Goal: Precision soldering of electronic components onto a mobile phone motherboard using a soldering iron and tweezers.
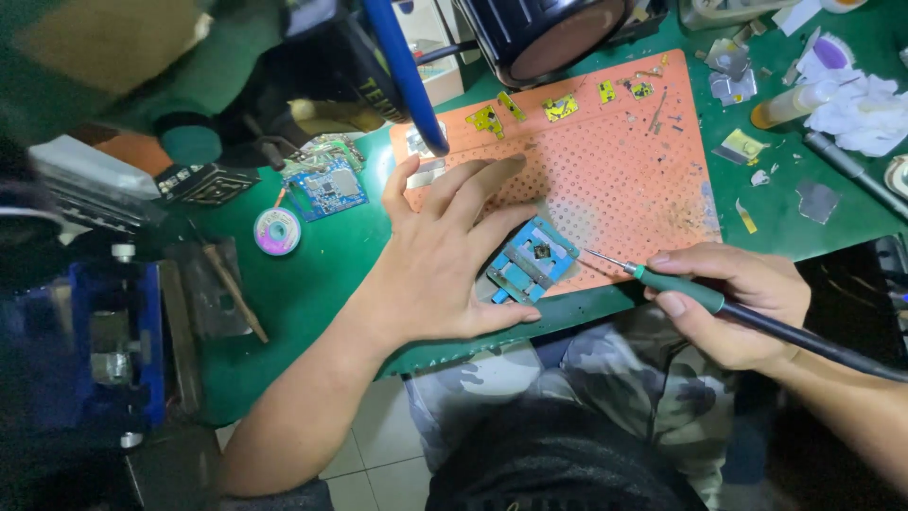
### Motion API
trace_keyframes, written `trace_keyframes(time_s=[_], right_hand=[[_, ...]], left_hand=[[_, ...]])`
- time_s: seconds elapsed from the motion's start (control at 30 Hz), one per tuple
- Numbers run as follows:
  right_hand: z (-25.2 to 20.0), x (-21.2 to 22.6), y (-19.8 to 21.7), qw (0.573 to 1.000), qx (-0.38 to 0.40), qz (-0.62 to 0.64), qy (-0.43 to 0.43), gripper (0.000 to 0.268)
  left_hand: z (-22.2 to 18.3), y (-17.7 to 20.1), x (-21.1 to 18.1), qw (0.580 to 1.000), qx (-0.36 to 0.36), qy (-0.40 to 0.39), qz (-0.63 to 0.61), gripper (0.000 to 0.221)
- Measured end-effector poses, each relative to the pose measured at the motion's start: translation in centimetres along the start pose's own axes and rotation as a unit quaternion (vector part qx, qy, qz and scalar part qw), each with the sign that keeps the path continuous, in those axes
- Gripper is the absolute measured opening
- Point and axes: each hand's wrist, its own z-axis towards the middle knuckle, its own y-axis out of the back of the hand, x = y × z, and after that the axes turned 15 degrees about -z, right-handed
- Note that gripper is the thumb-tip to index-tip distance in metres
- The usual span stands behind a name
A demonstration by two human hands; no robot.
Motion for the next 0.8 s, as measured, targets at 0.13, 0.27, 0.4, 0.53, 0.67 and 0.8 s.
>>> trace_keyframes(time_s=[0.13, 0.27, 0.4, 0.53, 0.67, 0.8], right_hand=[[-1.0, -1.4, -1.0, 0.998, -0.042, 0.024, -0.025, 0.024], [-0.5, -1.2, -1.1, 0.996, -0.069, 0.028, -0.039, 0.022], [1.1, 1.6, 1.7, 0.996, -0.082, -0.023, -0.017, 0.019], [0.8, 2.4, 3.1, 0.994, -0.109, -0.016, -0.01, 0.018], [0.7, 3.3, 3.7, 0.994, -0.095, 0.027, 0.052, 0.027], [0.6, 3.5, 3.7, 0.988, -0.127, 0.048, 0.073, 0.03]], left_hand=[[0.0, 0.2, 0.1, 1.0, -0.005, -0.01, -0.013, 0.073], [-0.3, 0.4, 0.5, 0.999, -0.006, -0.033, -0.019, 0.072], [-0.5, 0.9, 0.8, 1.0, 0.001, -0.001, -0.005, 0.071], [-0.4, 0.7, 0.7, 1.0, 0.018, 0.016, -0.008, 0.064], [-0.4, 0.2, 0.7, 0.998, -0.031, -0.039, -0.025, 0.058], [-0.6, 0.0, 0.9, 0.997, -0.029, -0.063, -0.044, 0.057]])
